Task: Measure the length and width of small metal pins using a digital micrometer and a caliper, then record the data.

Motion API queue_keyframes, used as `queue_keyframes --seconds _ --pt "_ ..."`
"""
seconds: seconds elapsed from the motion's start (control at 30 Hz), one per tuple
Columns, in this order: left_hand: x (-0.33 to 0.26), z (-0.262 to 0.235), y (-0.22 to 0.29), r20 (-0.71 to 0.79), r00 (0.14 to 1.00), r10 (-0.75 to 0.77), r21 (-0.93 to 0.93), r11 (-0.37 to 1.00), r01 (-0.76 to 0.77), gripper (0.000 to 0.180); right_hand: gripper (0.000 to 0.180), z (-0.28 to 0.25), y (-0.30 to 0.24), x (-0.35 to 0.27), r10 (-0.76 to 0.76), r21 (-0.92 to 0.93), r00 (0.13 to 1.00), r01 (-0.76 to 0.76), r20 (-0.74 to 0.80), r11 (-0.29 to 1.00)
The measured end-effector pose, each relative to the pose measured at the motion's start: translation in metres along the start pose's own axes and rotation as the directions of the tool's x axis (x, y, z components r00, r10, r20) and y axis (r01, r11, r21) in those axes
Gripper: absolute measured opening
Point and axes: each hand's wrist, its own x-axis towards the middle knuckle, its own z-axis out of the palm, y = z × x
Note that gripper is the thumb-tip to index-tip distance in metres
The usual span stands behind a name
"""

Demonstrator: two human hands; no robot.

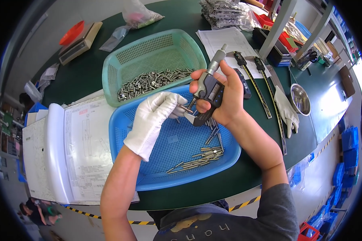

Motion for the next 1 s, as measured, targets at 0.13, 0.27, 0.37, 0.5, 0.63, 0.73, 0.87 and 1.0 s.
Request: queue_keyframes --seconds 0.13,0.27,0.37,0.5,0.63,0.73,0.87,1.0 --pt "0.001 0.002 -0.001 0.008 1.0 0.02 0.009 1.0 -0.02 0.025 0.056 -0.003 0.0 0.001 -0.008 -0.037 1.0 0.008 -0.002 0.999" --pt "-0.001 0.003 0.004 -0.011 1.0 0.003 0.021 1.0 -0.002 0.026 0.057 -0.003 0.0 0.002 -0.007 -0.042 1.0 0.007 -0.014 0.999" --pt "-0.001 0.004 0.007 -0.036 0.999 -0.028 -0.004 1.0 0.028 0.028 0.058 -0.003 0.001 0.001 0.005 -0.03 1.0 -0.005 -0.013 1.0" --pt "0.0 0.003 0.005 -0.043 0.999 -0.032 0.029 0.999 0.034 0.03 0.061 -0.002 0.0 0.001 -0.003 -0.036 1.0 0.004 0.007 0.999" --pt "-0.001 0.004 0.003 -0.063 0.998 -0.029 0.027 0.999 0.031 0.031 0.06 0.0 0.003 0.001 -0.028 -0.077 0.999 0.026 -0.025 0.997" --pt "0.0 0.004 0.002 -0.054 0.998 -0.018 0.026 0.999 0.02 0.031 0.059 -0.001 0.002 0.001 -0.035 -0.066 0.999 0.033 -0.033 0.997" --pt "0.0 0.003 0.0 -0.036 0.998 -0.046 0.014 0.999 0.046 0.03 0.059 -0.001 0.001 0.001 -0.033 -0.02 0.999 0.033 -0.014 0.999" --pt "0.0 0.004 -0.003 -0.04 0.998 -0.047 0.009 0.999 0.048 0.03 0.06 -0.001 0.002 0.001 -0.041 -0.033 0.999 0.041 -0.008 0.999"
